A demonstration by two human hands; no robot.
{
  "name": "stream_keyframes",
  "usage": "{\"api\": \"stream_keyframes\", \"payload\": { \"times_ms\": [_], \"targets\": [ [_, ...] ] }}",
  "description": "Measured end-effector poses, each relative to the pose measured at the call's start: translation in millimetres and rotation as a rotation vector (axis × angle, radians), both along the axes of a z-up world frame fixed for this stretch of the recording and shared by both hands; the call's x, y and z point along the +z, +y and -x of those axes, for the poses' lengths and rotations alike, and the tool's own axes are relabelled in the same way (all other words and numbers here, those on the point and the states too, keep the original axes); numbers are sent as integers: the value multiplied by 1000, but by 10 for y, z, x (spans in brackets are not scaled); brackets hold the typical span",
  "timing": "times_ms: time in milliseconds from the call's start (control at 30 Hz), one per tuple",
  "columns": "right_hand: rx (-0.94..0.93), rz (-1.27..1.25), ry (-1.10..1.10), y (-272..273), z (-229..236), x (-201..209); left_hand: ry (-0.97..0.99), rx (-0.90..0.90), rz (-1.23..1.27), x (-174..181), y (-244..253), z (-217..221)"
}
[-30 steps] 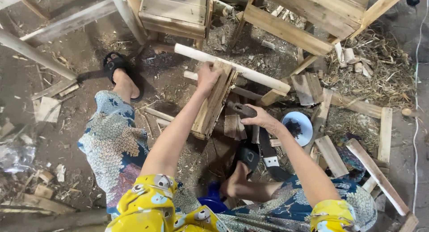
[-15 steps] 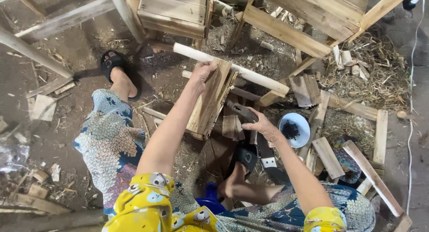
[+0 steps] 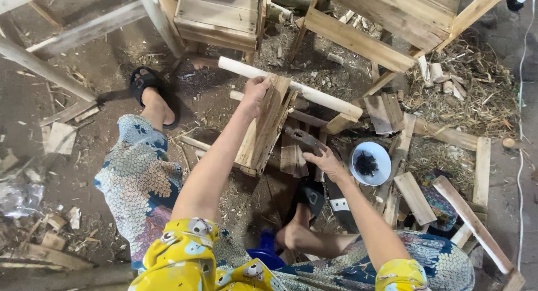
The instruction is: The person sits on the ground assembling a small wooden stool from scrap wood pieces. They position wooden slats and dowels on the stool frame, hammer nails to fasten the parts, press pieces into place by hand, and turn the stool over to work on other sides.
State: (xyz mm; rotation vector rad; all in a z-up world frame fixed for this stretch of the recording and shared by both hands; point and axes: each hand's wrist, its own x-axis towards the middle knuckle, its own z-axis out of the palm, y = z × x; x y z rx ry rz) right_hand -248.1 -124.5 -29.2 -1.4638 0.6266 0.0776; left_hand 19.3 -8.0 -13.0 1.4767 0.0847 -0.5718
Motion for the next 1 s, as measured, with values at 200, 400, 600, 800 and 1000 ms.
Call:
{"api": "stream_keyframes", "payload": {
  "times_ms": [200, 400, 600, 800, 1000],
  "targets": [
    [33, 220, 29, 330, 2, 55, -116, 53, -118, 57, -44, 53],
    [42, 545, -92, 534, -164, 48, -143, 87, -183, -253, -137, -77],
    [-279, 260, -122, 632, -309, 112, -68, 73, -160, -106, -101, -51],
    [-756, -25, -67, 1090, -755, 226, -64, 122, -62, 191, -13, 71],
    [-752, 138, -14, 1182, -861, 275, -236, 135, 9, 421, 122, 197]
  ]
}}
